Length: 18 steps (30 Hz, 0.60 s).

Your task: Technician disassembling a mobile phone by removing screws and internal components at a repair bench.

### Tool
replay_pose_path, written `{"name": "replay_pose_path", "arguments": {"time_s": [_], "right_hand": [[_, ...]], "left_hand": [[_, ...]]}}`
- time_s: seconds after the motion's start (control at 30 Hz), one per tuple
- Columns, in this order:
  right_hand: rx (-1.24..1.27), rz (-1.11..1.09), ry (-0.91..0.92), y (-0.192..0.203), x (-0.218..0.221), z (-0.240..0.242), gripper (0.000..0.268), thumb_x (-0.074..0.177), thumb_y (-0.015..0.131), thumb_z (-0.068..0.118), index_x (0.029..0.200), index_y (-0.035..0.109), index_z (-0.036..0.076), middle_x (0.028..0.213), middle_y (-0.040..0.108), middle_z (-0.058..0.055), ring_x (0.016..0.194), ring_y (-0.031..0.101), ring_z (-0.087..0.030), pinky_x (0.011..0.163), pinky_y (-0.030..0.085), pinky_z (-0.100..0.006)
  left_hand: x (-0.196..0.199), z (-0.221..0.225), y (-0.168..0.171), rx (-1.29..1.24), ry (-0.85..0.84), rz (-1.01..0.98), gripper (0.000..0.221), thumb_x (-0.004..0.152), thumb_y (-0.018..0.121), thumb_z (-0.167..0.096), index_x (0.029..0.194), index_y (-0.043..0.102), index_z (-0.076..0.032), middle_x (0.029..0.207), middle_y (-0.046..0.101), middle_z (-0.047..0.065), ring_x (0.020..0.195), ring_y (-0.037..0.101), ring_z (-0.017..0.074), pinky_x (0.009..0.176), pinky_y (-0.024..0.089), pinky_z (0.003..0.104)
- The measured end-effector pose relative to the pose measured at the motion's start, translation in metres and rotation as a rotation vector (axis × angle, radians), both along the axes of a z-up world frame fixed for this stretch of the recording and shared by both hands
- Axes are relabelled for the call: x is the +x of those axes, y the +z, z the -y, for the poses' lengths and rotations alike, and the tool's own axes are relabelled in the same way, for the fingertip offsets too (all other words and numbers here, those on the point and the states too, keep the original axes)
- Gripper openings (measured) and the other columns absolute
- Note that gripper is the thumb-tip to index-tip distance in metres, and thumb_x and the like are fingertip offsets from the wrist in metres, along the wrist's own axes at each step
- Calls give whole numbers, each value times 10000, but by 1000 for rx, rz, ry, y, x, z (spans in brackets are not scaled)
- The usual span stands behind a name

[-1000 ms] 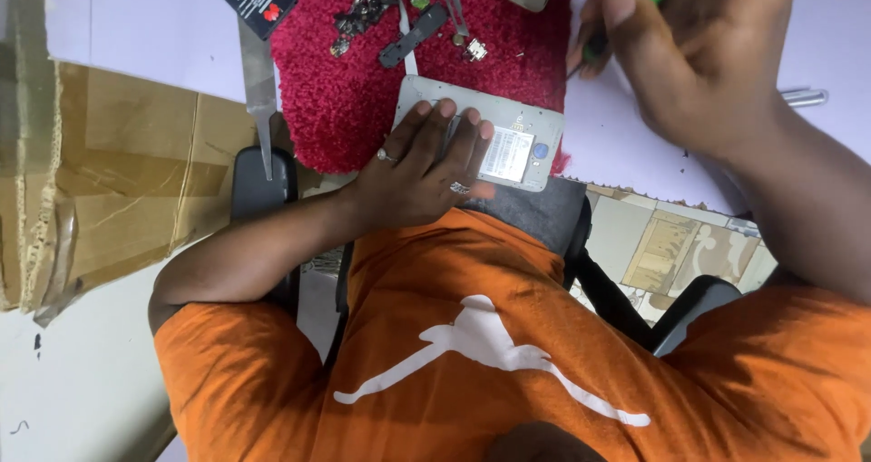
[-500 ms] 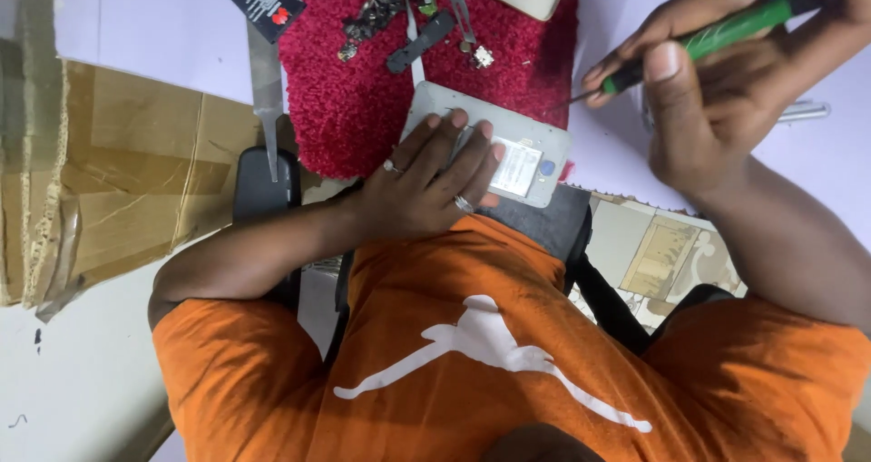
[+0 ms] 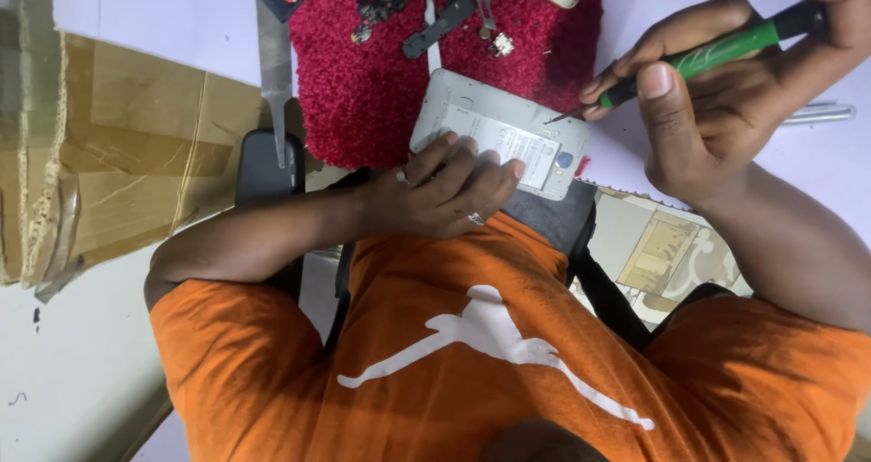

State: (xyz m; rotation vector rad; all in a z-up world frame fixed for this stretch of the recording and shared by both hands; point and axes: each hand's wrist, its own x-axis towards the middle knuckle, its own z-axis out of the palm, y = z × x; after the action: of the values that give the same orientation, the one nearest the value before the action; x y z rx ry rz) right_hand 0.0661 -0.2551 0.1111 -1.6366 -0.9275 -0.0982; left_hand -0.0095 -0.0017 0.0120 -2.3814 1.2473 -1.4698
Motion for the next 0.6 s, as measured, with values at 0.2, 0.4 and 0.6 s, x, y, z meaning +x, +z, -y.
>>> {"name": "replay_pose_path", "arguments": {"time_s": [0.2, 0.4, 0.6], "right_hand": [[-16, -34, -21, -10, -3, 5, 623, 1189, 493, -135, 1589, 191, 235, 980, 542, -427, 715, 642, -480, 760, 648, -555], [23, -33, 5, -20, -4, 11, 675, 1146, 496, -160, 1592, 189, 242, 951, 559, -454, 700, 649, -511, 718, 643, -579], [3, -15, 34, -6, -6, 1, 635, 1112, 486, -138, 1543, 171, 206, 870, 520, -417, 625, 635, -468, 667, 630, -533]], "left_hand": [[0, -8, -2, 95, 22, 3, 353, 1147, 818, -339, 1430, 706, -160, 1138, 640, -35, 972, 660, 135, 1009, 538, 389], [2, -12, 12, 92, -91, -19, 273, 1131, 741, -112, 1366, 670, 9, 1083, 626, 11, 777, 569, 110, 538, 450, 229], [4, -8, 27, 131, -36, 71, 196, 1081, 824, -317, 1074, 745, -137, 963, 651, -26, 770, 563, 128, 759, 500, 219]]}}
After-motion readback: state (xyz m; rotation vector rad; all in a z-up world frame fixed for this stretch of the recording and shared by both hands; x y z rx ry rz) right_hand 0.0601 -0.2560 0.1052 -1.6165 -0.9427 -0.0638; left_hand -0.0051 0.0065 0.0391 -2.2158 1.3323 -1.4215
